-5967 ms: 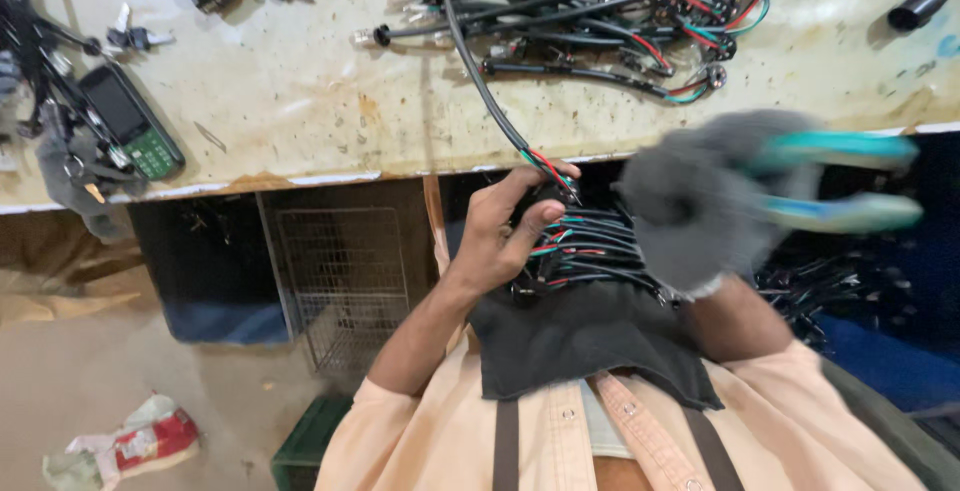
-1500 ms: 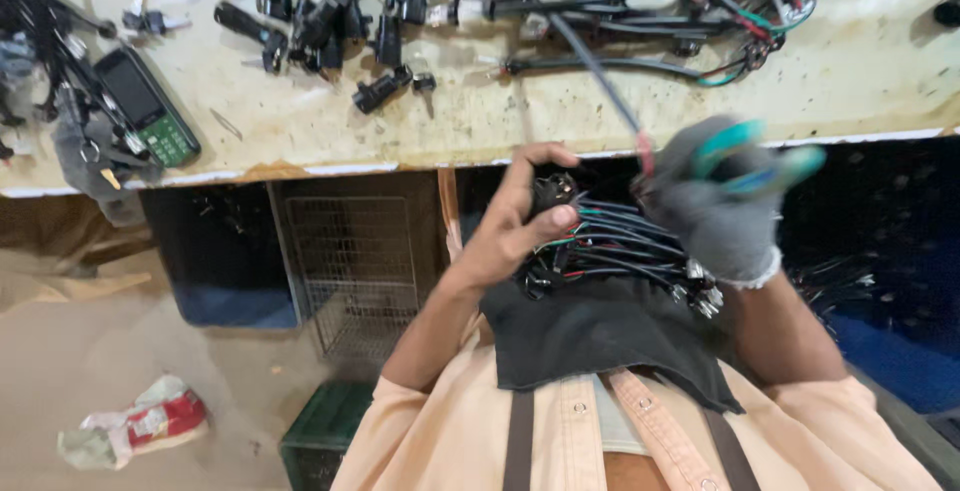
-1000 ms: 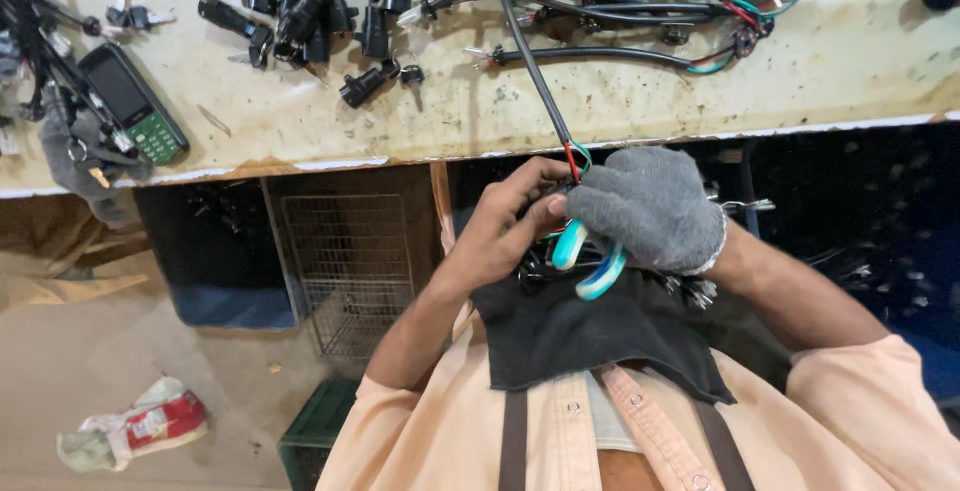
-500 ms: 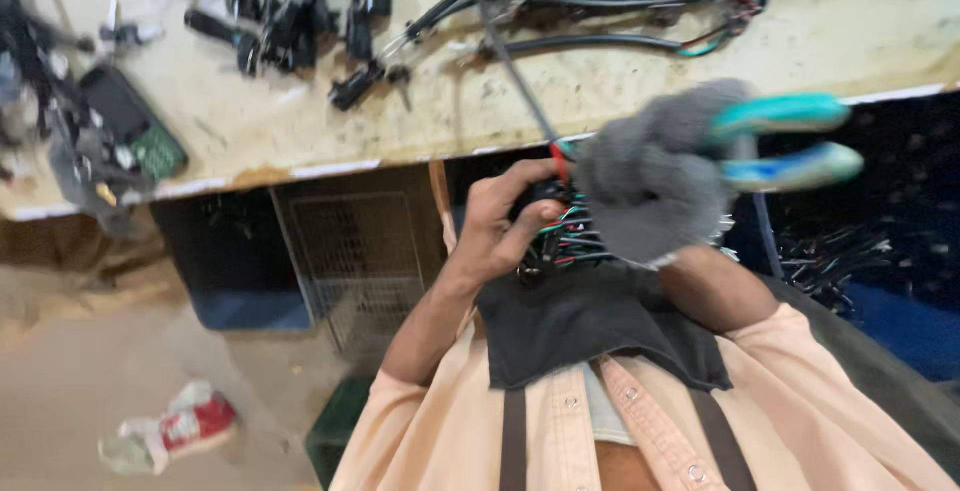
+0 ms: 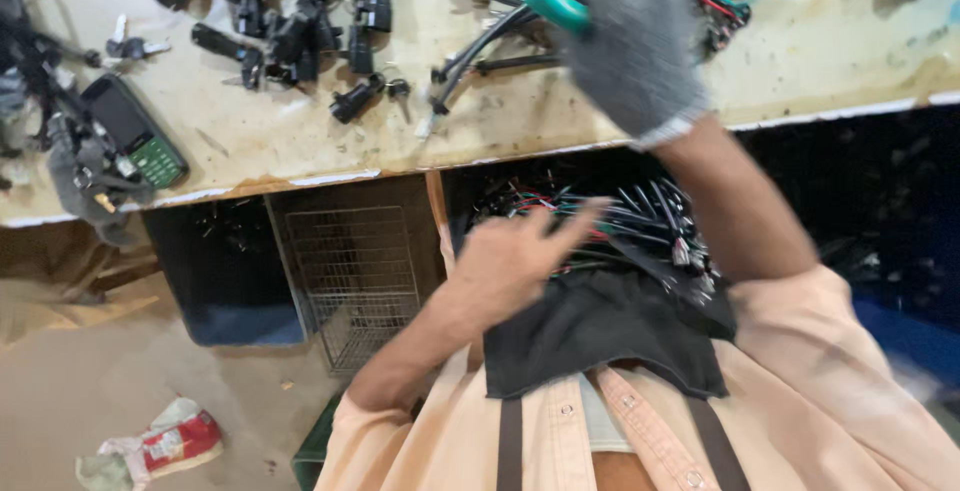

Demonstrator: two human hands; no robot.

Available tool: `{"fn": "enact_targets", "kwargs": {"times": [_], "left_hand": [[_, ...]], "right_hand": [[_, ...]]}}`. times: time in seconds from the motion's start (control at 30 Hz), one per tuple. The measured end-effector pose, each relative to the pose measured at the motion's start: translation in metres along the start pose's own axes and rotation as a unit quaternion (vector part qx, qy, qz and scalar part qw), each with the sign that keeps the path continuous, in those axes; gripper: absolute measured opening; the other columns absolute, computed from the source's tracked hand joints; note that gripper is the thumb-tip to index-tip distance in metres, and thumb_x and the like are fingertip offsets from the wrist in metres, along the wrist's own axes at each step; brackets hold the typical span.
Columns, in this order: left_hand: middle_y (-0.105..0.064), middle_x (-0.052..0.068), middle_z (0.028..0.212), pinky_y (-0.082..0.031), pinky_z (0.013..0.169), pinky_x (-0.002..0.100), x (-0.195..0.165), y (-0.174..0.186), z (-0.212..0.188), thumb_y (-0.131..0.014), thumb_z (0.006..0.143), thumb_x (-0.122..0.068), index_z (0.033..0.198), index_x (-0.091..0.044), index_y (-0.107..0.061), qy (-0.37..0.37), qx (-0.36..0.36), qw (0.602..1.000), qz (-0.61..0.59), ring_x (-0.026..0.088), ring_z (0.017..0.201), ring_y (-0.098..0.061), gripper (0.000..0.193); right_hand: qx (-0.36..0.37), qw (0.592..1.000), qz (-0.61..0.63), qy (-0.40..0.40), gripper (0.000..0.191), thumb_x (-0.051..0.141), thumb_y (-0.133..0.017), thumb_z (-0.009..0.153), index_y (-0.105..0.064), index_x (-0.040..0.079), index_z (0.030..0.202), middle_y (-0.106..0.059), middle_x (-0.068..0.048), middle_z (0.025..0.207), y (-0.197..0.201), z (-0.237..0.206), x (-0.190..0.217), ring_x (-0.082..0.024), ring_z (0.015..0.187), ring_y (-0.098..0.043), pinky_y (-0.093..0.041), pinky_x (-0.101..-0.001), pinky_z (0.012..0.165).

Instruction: The person assembles wire harnesses by inserting black cylindrical connectors into wire ends and securing them with pliers. They repeatedly pick up wires and connectors, align them, and crimp the connections, placing finished units on the table.

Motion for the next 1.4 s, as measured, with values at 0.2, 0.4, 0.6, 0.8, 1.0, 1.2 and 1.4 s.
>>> {"fn": "enact_targets", "kwargs": {"times": [0.2,0.4,0.6,0.8,1.0,1.2,1.4], "left_hand": [[-0.065,0.005,0.097,-0.052,0.071,0.044,0.063,0.014,-0.033,-0.081,0.096,-0.027,0.133,-0.019,-0.061,0.071,-0.294,0.952,0.051,0.027,0.082,-0.067,0.043],[-0.059,0.013,0.123,-0.052,0.090,0.042,0.161,0.039,-0.021,-0.086,0.090,-0.018,0.125,-0.008,-0.065,0.227,-0.393,0.863,0.220,0.032,0.111,-0.061,0.043],[-0.062,0.011,0.113,-0.052,0.095,0.036,0.138,0.050,-0.030,-0.089,0.087,-0.030,0.122,-0.003,-0.066,0.001,-0.598,0.752,-0.276,0.024,0.106,-0.060,0.049],[-0.077,0.009,0.104,-0.053,0.102,0.039,0.048,0.022,0.025,-0.079,0.088,-0.046,0.121,-0.008,-0.070,-0.213,-0.285,0.741,-0.569,0.020,0.100,-0.075,0.051],[-0.071,0.012,0.132,-0.053,0.110,0.038,0.040,-0.010,0.023,-0.066,0.106,-0.021,0.142,-0.006,-0.062,-0.072,-0.265,0.837,-0.473,0.027,0.121,-0.071,0.039],[-0.072,0.017,0.114,-0.057,0.094,0.034,0.043,-0.012,0.021,-0.073,0.097,-0.013,0.131,-0.003,-0.059,-0.013,-0.244,0.884,-0.398,0.033,0.111,-0.074,0.037],[-0.073,0.014,0.111,-0.057,0.093,0.033,0.038,-0.018,0.013,-0.076,0.097,-0.008,0.127,-0.001,-0.062,-0.024,-0.293,0.845,-0.446,0.025,0.098,-0.073,0.034]], "right_hand": [[0.146,0.960,-0.229,0.067,0.018,-0.003,-0.071,0.092,-0.068,0.008,0.106,-0.066,-0.010,0.085,0.028,-0.015,-0.052,-0.023,0.069,-0.066,-0.050,-0.0348,0.058],[0.099,0.992,-0.063,0.052,0.016,-0.001,-0.073,0.103,-0.060,0.007,0.103,-0.064,-0.012,0.096,0.049,-0.065,0.001,-0.027,0.081,-0.066,-0.053,-0.0375,0.066],[0.249,0.963,-0.088,-0.051,0.030,0.011,-0.075,0.082,-0.060,0.005,0.108,-0.062,-0.016,0.088,0.023,-0.108,0.001,-0.036,0.077,-0.065,-0.050,-0.0490,0.062],[0.156,0.978,0.047,-0.133,0.017,0.009,-0.073,0.099,-0.062,0.002,0.108,-0.064,-0.014,0.093,0.025,-0.092,-0.009,-0.033,0.078,-0.063,-0.048,-0.0426,0.061],[0.168,0.962,0.135,-0.167,0.018,0.006,-0.069,0.077,-0.064,0.008,0.094,-0.068,-0.011,0.085,0.064,-0.090,0.023,-0.027,0.070,-0.068,-0.052,-0.0375,0.062],[0.210,0.957,0.198,-0.039,0.019,0.013,-0.075,0.079,-0.065,0.009,0.096,-0.067,-0.010,0.078,0.044,-0.080,0.047,-0.030,0.067,-0.067,-0.051,-0.0397,0.060],[-0.131,0.634,0.691,-0.323,0.011,0.009,-0.068,0.096,-0.057,0.007,0.098,-0.061,-0.007,0.083,0.037,-0.113,0.061,-0.022,0.069,-0.058,-0.045,-0.0340,0.062]]}}
Point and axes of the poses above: each hand's wrist, its own z-axis towards the middle knuckle, its own y-axis out of the back of the hand, x = y × z, the point moved 1 cm from there along z, towards the middle knuckle
